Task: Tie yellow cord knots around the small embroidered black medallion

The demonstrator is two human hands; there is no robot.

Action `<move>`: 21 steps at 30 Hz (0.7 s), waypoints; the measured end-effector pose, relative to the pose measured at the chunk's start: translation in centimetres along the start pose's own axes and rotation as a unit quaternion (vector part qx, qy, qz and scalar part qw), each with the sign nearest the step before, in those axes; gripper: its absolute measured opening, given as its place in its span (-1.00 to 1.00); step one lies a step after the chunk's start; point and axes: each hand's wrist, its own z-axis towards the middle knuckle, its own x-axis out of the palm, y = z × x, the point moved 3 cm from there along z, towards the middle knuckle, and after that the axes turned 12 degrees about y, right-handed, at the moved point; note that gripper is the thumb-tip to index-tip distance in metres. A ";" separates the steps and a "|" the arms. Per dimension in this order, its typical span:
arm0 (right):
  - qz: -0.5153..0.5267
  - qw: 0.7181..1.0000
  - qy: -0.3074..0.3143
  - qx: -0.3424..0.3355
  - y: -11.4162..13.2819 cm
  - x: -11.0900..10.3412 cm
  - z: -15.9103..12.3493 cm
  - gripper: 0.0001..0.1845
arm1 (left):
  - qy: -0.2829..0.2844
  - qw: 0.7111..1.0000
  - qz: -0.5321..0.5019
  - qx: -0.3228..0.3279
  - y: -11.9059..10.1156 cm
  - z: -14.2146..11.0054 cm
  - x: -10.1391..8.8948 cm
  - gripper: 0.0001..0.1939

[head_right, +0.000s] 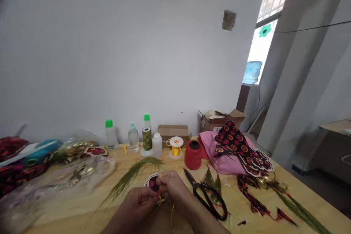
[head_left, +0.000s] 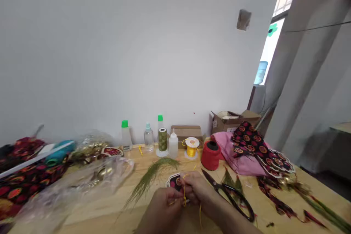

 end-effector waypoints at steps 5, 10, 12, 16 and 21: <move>0.053 0.998 -0.026 0.008 -0.2 -0.7 0.4 -0.87 | -0.004 1.000 0.005 -0.006 0.4 0.3 -0.4 -0.71; 0.037 0.999 0.001 -0.012 0.3 -1.5 0.6 -0.88 | -0.021 0.999 -0.032 0.006 0.8 0.4 -0.9 -0.75; -0.043 0.999 -0.010 -0.030 1.2 -2.4 0.3 -0.91 | -0.032 0.999 -0.040 0.010 1.0 0.4 -1.0 -0.77; -0.190 0.982 0.026 0.005 2.9 -3.7 -1.3 -0.94 | -0.035 0.999 -0.028 0.000 1.2 0.4 -1.1 -0.79; -0.019 0.994 0.107 0.030 2.8 -2.3 -1.9 -0.81 | -0.054 0.998 0.014 0.003 1.0 0.4 -1.4 -0.78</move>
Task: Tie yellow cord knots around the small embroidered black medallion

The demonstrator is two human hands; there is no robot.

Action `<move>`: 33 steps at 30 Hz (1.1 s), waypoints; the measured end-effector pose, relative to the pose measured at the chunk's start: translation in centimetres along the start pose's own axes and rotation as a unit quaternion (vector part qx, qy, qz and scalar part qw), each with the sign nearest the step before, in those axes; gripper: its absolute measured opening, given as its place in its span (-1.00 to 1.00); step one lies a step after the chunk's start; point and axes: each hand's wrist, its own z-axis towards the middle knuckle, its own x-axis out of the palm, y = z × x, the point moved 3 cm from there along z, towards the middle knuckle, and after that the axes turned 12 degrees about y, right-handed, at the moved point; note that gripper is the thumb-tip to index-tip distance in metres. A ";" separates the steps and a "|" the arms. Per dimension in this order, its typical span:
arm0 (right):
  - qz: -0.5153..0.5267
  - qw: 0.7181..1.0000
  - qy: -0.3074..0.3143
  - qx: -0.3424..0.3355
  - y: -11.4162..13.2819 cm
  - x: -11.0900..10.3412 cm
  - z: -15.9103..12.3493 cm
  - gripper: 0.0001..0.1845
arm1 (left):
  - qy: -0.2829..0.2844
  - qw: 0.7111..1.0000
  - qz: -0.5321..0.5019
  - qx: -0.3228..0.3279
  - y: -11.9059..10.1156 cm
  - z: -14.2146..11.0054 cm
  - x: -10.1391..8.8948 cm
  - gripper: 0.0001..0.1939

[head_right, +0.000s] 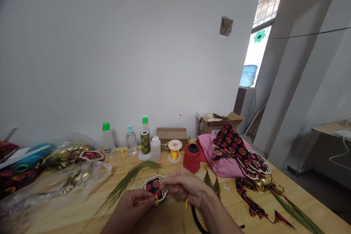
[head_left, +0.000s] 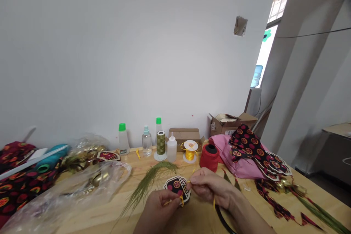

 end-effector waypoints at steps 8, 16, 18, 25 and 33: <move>-0.080 0.996 0.032 -0.003 -1.5 2.5 2.2 -0.65 | 0.087 0.985 -0.143 0.040 -0.6 -0.2 0.2 -0.77; -0.488 0.867 -0.087 -0.060 -1.4 2.2 2.1 -0.81 | 0.068 0.970 -0.234 0.020 0.4 0.3 -0.2 -0.76; -0.574 0.807 -0.118 -0.066 -1.2 2.4 1.9 -0.83 | 0.052 0.977 -0.208 0.015 0.6 0.3 -0.4 -0.76; -0.654 0.738 -0.151 -0.065 -0.3 2.6 1.5 -0.83 | -0.036 0.992 -0.120 -0.015 0.6 -0.2 -1.0 -0.74; -0.645 0.738 -0.165 -0.107 -0.3 2.7 1.6 -0.90 | -0.036 0.982 -0.184 -0.020 1.0 0.0 -1.2 -0.69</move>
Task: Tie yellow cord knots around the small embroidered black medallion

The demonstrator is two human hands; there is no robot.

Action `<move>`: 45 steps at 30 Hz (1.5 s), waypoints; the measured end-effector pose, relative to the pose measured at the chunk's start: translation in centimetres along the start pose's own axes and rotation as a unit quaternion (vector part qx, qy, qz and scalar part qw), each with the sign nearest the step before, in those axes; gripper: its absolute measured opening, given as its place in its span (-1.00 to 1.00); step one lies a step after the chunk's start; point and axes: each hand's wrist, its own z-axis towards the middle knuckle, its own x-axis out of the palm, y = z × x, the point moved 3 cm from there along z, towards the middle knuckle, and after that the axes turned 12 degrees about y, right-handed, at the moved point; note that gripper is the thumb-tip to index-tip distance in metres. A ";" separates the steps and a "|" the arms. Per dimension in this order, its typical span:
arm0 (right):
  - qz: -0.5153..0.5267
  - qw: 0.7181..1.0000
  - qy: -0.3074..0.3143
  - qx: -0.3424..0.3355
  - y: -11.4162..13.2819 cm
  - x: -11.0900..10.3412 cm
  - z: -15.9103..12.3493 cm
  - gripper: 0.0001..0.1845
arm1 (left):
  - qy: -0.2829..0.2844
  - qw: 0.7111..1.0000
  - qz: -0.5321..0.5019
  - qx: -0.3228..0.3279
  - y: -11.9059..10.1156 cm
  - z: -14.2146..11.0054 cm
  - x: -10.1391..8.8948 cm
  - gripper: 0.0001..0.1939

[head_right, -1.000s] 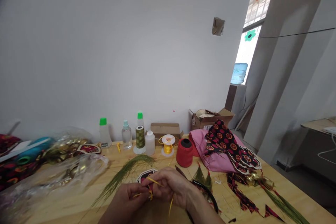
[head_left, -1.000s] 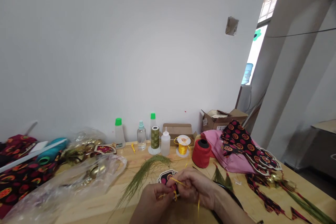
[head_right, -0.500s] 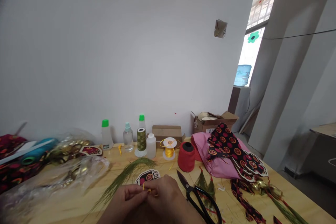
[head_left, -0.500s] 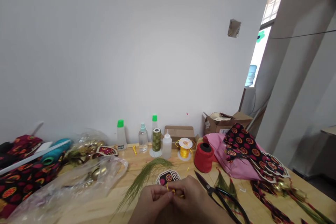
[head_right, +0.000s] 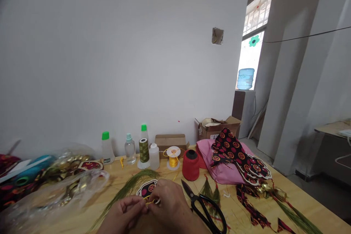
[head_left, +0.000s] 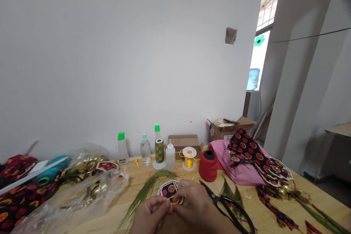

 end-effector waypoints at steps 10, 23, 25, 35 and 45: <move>0.011 0.999 -0.022 -0.022 -0.1 0.7 0.0 -0.88 | -0.040 0.997 -0.065 0.001 0.7 0.3 -0.4 -0.71; 0.354 0.932 0.045 0.063 -0.2 1.6 0.6 -0.80 | 0.004 0.999 -0.037 0.036 -1.0 -0.4 0.1 -0.60; 0.396 0.914 0.024 0.082 -0.4 2.0 0.6 -0.81 | 0.010 0.999 -0.025 0.033 -0.7 -0.3 0.1 -0.60; 0.655 0.755 0.017 0.042 -0.3 0.1 0.4 -0.90 | 0.017 0.999 -0.030 0.030 -0.3 -0.2 0.0 -0.61; 0.653 0.740 -0.063 -0.147 -1.6 -7.1 -3.1 -0.32 | -0.008 0.998 0.054 0.016 -0.7 -0.5 0.5 -0.79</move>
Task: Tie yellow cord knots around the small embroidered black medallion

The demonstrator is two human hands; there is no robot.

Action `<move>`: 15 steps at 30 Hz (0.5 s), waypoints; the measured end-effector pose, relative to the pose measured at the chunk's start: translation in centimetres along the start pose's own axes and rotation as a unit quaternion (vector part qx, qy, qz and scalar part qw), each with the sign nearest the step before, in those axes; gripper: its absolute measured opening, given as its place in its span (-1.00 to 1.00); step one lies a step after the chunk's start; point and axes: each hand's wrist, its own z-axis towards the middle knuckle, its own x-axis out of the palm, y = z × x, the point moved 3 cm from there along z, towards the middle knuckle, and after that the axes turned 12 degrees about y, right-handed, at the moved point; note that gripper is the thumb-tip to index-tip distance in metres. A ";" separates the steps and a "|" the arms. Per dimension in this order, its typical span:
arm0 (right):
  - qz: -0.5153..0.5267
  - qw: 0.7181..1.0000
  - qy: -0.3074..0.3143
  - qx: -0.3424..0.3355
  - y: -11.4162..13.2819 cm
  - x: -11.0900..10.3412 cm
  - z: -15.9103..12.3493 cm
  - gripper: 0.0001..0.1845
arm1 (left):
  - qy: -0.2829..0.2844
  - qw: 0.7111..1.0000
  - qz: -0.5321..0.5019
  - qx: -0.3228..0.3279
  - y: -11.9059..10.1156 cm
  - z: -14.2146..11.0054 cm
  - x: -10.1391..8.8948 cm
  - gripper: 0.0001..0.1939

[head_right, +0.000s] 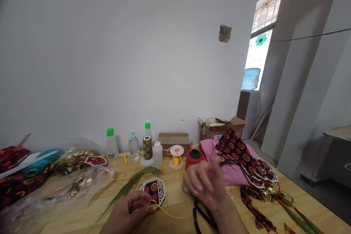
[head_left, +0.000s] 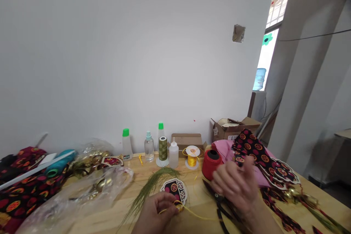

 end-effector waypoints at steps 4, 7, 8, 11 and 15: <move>-0.415 0.899 0.013 0.136 -3.9 1.1 1.0 -0.66 | 0.005 1.000 0.012 0.002 -0.6 -0.2 0.0 -0.82; -0.577 0.788 0.081 0.197 -6.5 2.0 1.0 -0.80 | 0.018 0.999 0.030 0.017 -0.7 -0.1 -0.1 -0.81; -0.599 0.766 0.095 0.213 -7.0 2.0 0.9 -0.86 | 0.021 0.999 0.039 0.020 -0.6 -0.1 -0.1 -0.80; -0.620 0.744 0.106 0.224 -7.1 1.5 0.6 -0.83 | 0.021 0.998 0.062 0.017 -0.2 0.0 -0.1 -0.77; -0.607 0.763 0.101 0.198 -6.1 0.2 0.6 -0.83 | 0.034 0.997 0.074 0.011 0.0 0.2 0.0 -0.74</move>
